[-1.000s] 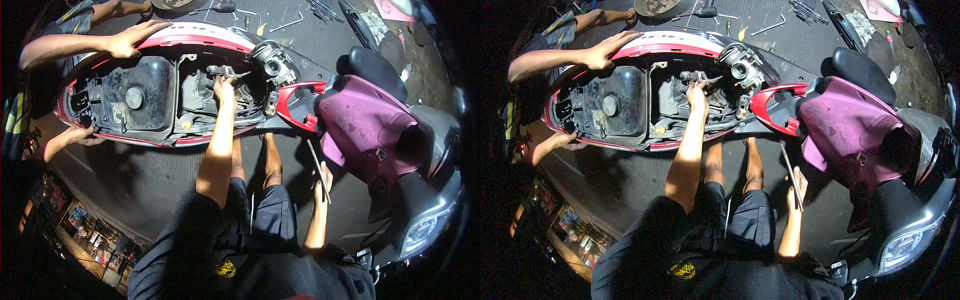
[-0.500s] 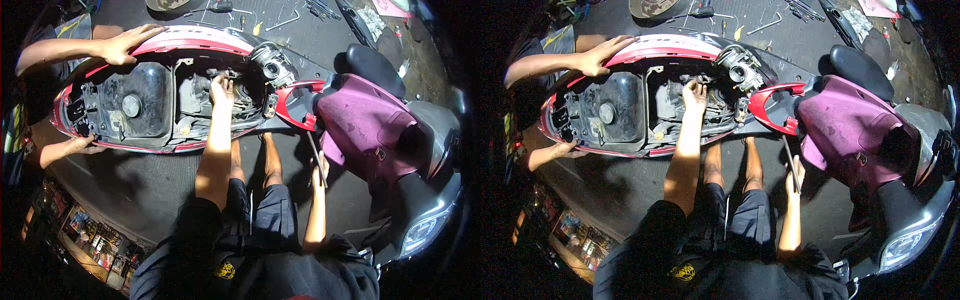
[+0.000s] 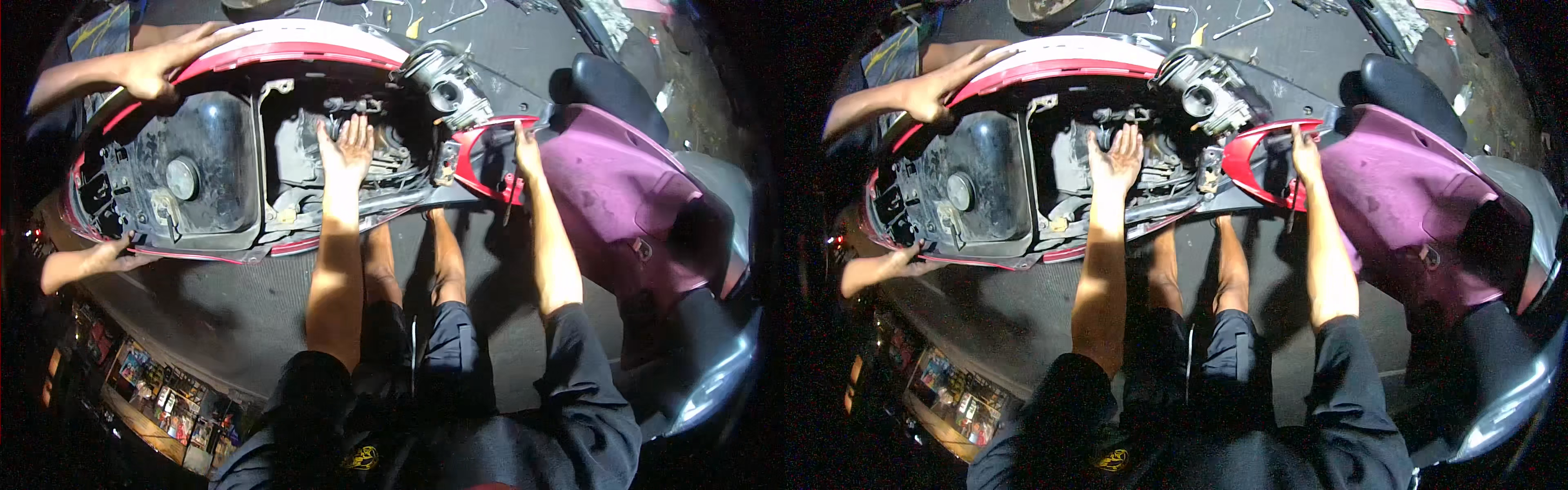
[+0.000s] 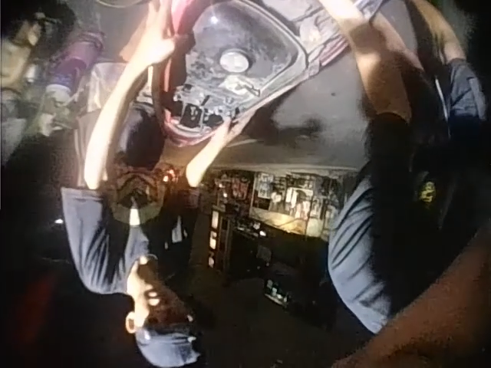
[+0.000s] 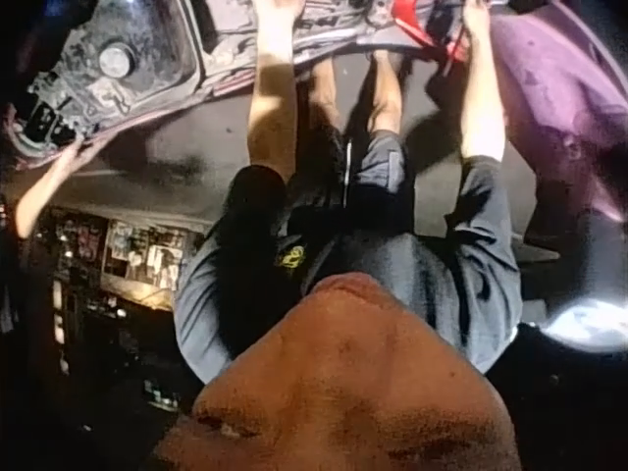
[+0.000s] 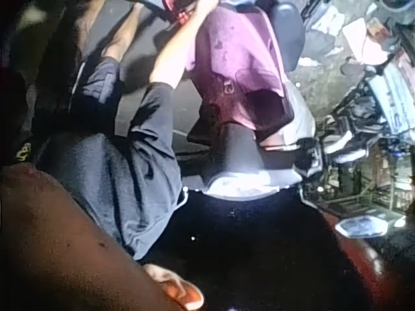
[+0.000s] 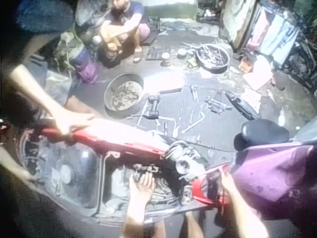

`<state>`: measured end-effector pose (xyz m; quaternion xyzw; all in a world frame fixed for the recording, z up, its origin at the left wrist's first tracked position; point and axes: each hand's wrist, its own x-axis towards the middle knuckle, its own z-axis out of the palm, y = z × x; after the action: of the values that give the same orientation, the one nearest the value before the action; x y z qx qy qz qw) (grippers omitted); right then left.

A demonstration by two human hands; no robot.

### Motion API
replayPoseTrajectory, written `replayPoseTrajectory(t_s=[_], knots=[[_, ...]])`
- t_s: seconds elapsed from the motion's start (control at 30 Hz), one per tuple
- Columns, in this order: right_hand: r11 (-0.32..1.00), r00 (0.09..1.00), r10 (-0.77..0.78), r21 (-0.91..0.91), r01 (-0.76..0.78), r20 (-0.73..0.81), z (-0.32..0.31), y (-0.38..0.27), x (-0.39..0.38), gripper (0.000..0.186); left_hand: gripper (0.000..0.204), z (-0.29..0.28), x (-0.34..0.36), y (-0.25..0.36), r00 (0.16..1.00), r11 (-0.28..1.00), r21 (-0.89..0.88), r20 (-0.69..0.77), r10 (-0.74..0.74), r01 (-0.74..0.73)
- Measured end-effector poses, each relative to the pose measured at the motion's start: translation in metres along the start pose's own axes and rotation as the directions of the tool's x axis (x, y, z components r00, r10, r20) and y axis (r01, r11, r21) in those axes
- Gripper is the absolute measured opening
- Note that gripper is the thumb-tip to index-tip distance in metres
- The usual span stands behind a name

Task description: Repairing or maintaining a motorcycle engine and fuel system components.

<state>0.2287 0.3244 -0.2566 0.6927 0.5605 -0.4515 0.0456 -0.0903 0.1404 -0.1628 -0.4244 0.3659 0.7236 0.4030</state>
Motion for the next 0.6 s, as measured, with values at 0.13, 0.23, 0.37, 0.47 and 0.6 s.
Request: replayPoseTrajectory(t_s=[0.13, 0.23, 0.37, 0.47, 0.6], knots=[[0.966, 0.992, -0.120, -0.227, 0.123, 0.026, -0.022, 0.060, 0.103, 0.090, 0.079, 0.009, 0.016, -0.015, 0.994, 0.979, -0.178, -0.033, -0.109, 0.101], [0.979, 0.998, -0.039, -0.198, 0.049, 0.055, 0.057, 0.035, 0.085, 0.092, 0.075, -0.006, 0.013, 0.046, 0.988, 0.956, -0.291, -0.134, -0.073, 0.031], [0.978, 0.989, -0.135, -0.150, 0.143, 0.066, 0.029, 0.057, 0.106, 0.086, 0.070, -0.009, -0.014, 0.051, 0.963, 0.866, -0.488, -0.159, -0.216, 0.113], [0.923, 0.959, -0.256, -0.325, 0.206, -0.120, 0.025, 0.034, 0.092, 0.082, 0.067, 0.001, -0.029, 0.081, 0.940, 0.770, -0.619, -0.148, -0.306, 0.154], [0.934, 0.852, -0.302, -0.310, 0.176, -0.428, 0.000, 0.006, 0.024, 0.053, 0.062, -0.004, -0.052, 0.101, 0.879, 0.614, -0.762, -0.132, -0.458, 0.205]])
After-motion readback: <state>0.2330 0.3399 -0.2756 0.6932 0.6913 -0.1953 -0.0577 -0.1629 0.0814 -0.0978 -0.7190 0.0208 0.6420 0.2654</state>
